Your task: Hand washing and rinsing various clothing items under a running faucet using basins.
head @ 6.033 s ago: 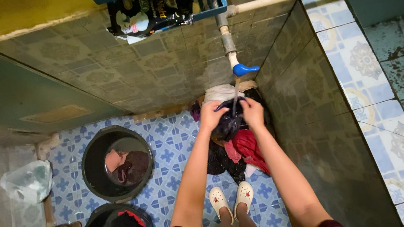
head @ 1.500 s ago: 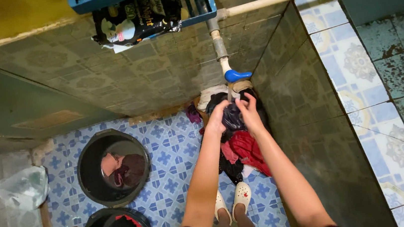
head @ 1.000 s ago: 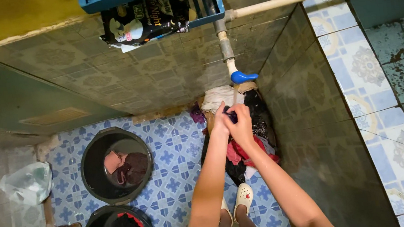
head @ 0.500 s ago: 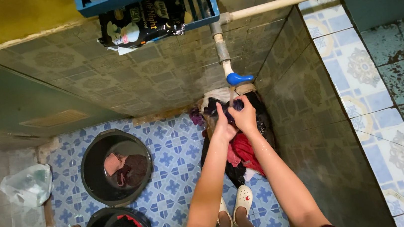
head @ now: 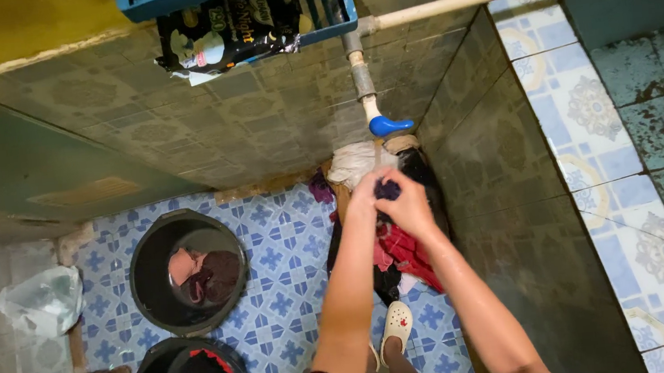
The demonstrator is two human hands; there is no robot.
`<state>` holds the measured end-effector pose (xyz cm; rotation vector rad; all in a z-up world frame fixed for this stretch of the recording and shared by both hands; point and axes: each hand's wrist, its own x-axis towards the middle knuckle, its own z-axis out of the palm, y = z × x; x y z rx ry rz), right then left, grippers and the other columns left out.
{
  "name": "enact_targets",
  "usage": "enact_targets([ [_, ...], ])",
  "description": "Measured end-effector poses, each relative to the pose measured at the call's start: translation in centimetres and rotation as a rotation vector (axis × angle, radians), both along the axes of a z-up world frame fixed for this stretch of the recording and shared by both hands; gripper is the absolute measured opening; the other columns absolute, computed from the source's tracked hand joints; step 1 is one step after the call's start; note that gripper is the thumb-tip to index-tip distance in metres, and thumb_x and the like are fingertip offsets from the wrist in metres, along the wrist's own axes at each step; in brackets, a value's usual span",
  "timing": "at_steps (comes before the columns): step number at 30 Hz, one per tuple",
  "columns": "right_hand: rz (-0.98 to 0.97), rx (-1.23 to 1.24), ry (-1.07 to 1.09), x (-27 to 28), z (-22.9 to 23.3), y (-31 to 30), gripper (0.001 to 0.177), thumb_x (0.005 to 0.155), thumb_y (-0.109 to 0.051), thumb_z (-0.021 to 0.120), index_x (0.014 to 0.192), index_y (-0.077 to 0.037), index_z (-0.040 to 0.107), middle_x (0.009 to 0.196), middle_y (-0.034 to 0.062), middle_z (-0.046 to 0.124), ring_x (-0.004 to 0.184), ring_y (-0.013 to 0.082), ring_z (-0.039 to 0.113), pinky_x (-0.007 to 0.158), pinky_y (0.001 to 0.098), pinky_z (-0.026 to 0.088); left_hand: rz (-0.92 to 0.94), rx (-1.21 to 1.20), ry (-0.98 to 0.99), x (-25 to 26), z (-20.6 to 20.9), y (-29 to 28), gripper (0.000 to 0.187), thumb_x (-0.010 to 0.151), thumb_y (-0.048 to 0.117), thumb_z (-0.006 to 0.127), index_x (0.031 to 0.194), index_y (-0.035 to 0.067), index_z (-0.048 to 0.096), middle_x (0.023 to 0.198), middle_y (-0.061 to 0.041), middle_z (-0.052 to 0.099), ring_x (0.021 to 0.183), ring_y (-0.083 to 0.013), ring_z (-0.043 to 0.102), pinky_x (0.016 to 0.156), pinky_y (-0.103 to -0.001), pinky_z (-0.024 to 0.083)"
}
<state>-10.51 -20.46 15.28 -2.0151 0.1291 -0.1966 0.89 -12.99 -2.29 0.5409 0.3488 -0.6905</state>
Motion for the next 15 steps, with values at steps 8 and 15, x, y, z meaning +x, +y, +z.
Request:
enact_targets([
  [8, 0.084, 0.068, 0.087, -4.9, 5.7, -3.2, 0.035, 0.067, -0.007, 0.077, 0.098, -0.005, 0.059, 0.08, 0.0081, 0.059, 0.076, 0.0127, 0.055, 0.072, 0.0306, 0.051, 0.131, 0.056, 0.217, 0.7, 0.4, 2.5, 0.023, 0.098, 0.029, 0.064, 0.087, 0.009, 0.063, 0.077, -0.008, 0.066, 0.069, -0.0252, 0.066, 0.065, -0.04, 0.056],
  [15, 0.212, 0.127, 0.377, -2.0, -2.0, -6.2, 0.035, 0.085, -0.031, 0.082, 0.103, -0.006, 0.064, 0.088, 0.0092, 0.064, 0.085, 0.0139, 0.057, 0.077, 0.0334, 0.05, -0.019, -0.355, 0.043, 2.1, -5.0, 1.7, 0.018, 0.096, 0.018, 0.057, 0.095, 0.003, 0.067, 0.069, -0.006, 0.063, 0.062, -0.025, 0.062, 0.052, -0.041, 0.05],
])
